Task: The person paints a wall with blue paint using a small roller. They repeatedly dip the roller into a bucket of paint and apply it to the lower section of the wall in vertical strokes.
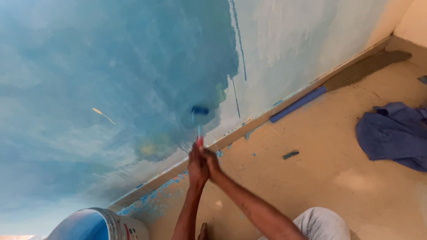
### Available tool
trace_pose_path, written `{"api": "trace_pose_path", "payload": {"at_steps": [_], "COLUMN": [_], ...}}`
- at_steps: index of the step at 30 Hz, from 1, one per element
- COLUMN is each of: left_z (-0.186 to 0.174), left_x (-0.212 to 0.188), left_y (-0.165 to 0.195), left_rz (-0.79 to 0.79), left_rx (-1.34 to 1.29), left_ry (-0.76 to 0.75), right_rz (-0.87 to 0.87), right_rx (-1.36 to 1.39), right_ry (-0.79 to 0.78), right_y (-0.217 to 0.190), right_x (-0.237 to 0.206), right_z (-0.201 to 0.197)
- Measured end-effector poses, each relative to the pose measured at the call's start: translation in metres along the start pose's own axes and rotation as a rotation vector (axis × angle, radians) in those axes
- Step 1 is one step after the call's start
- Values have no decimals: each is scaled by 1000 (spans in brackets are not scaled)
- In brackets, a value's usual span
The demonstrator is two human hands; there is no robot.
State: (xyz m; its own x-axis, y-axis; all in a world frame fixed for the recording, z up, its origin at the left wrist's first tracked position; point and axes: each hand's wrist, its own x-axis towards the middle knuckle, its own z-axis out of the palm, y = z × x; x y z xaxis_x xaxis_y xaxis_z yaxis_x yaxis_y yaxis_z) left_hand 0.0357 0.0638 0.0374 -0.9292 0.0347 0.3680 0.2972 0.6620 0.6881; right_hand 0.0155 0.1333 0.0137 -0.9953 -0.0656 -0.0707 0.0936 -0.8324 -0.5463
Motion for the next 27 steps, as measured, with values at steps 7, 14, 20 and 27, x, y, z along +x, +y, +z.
{"api": "trace_pose_path", "payload": {"at_steps": [7,14,20,27], "left_z": [54,40,17,62], "left_x": [95,47,-21,49], "left_y": [104,34,-36,35], "left_rz": [96,402,-95,349], "left_rx": [85,117,201,146], "left_ry": [-65,137,-28,65], "right_rz": [-21,25,158,1], "right_rx": [176,122,112,158], "right_ry": [-148,-165,-59,-68], "right_y": [-141,-67,17,-78], "right_x": [40,23,-18,24], "right_z": [0,-8,-11,-25]}}
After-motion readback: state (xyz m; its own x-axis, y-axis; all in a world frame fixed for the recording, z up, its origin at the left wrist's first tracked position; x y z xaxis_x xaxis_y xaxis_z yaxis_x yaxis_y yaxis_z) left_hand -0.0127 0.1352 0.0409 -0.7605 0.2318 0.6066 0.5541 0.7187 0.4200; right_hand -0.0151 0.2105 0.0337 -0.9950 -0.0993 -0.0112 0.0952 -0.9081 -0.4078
